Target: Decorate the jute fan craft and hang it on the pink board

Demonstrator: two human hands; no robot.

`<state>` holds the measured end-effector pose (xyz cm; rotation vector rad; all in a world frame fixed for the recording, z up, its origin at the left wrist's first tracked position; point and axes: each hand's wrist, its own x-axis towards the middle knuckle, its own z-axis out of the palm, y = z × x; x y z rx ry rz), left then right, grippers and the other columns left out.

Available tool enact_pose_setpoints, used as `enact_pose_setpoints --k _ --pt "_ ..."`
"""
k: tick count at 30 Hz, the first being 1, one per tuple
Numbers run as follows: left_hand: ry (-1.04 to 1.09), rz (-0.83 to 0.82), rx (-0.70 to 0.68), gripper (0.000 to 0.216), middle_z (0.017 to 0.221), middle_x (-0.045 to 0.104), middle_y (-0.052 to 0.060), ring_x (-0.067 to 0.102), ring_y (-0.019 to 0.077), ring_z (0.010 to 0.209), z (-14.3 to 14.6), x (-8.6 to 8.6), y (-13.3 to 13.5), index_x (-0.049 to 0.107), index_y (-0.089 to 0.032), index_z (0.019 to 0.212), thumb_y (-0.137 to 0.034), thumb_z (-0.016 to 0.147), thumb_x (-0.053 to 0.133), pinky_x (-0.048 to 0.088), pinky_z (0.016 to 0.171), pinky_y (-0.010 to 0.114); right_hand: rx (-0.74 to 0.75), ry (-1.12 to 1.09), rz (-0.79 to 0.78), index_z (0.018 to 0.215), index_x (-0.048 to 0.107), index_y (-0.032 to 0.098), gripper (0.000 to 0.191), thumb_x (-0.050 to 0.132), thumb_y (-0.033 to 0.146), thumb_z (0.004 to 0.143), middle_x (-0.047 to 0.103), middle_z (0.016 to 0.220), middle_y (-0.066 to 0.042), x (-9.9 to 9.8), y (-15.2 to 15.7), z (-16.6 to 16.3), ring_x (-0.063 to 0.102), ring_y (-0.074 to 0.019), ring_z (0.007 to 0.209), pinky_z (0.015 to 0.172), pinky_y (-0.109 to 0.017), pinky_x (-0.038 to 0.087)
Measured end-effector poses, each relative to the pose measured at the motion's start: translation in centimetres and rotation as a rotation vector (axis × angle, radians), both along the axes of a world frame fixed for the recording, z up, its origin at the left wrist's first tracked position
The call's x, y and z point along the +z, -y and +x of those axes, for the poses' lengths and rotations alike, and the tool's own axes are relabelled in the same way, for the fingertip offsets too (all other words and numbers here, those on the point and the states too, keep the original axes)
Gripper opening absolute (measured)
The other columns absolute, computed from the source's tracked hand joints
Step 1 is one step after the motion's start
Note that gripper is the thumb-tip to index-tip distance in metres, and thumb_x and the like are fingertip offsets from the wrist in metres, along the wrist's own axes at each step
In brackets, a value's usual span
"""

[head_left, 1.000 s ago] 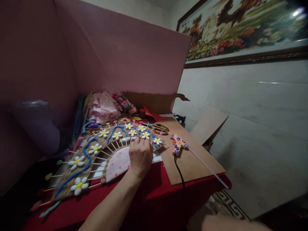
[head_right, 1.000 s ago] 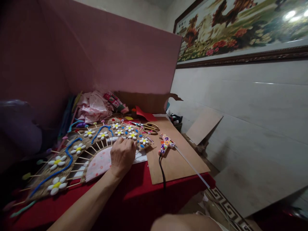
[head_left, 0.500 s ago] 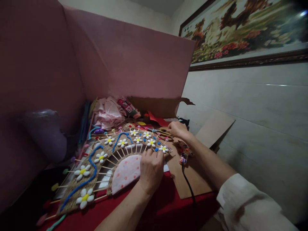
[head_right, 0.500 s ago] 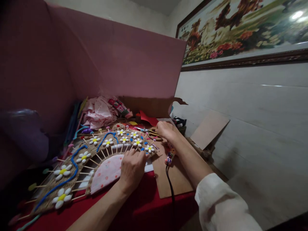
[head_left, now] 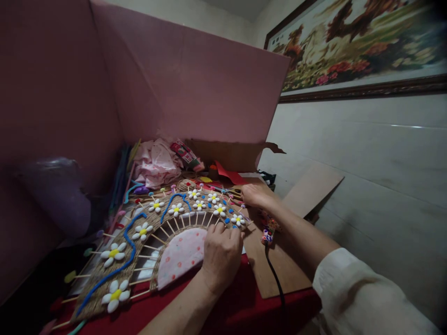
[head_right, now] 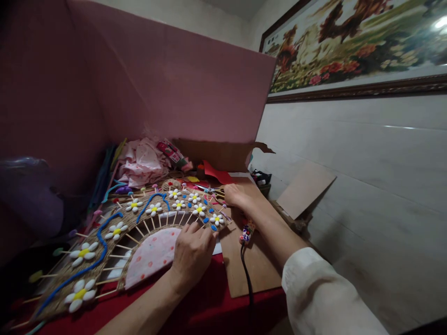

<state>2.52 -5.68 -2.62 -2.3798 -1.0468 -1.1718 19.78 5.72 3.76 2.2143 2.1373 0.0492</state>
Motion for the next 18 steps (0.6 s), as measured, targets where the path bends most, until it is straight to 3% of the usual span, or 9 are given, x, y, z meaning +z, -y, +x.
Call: enact_pose_setpoints --k 6,13,18 --pt "0.025 0.035 0.006 0.022 0.057 0.051 0.001 0.045 0.0199 0.064 -0.03 0.17 0.07 0.048 -0.020 0.063 -0.023 0.085 0.050 0.026 0.061 0.034 -0.020 -0.021 -0.030 0.084 0.071 0.015 0.028 0.064 0.040 0.073 0.068 0.082 -0.012 -0.44 0.34 0.31 0.059 -0.0184 0.075 0.059 -0.022 0.037" --pt "0.006 0.014 0.015 0.021 0.057 0.053 0.002 0.046 0.0203 0.065 -0.07 0.07 -0.02 0.049 -0.020 0.063 -0.022 0.084 0.051 0.026 0.061 0.034 -0.027 -0.070 -0.080 0.087 0.070 0.011 0.021 0.060 0.023 0.073 0.067 0.080 -0.009 0.12 0.12 -0.04 0.055 -0.0133 0.064 0.051 -0.021 0.033" --pt "0.001 0.013 0.017 0.021 0.057 0.053 0.002 0.046 0.0203 0.065 -0.02 0.10 -0.13 0.049 -0.020 0.064 -0.022 0.084 0.051 0.027 0.061 0.034 -0.002 -0.098 -0.094 0.085 0.071 0.014 0.019 0.064 0.022 0.069 0.067 0.077 -0.005 0.02 0.25 0.28 0.055 -0.0117 0.063 0.053 -0.019 0.034"
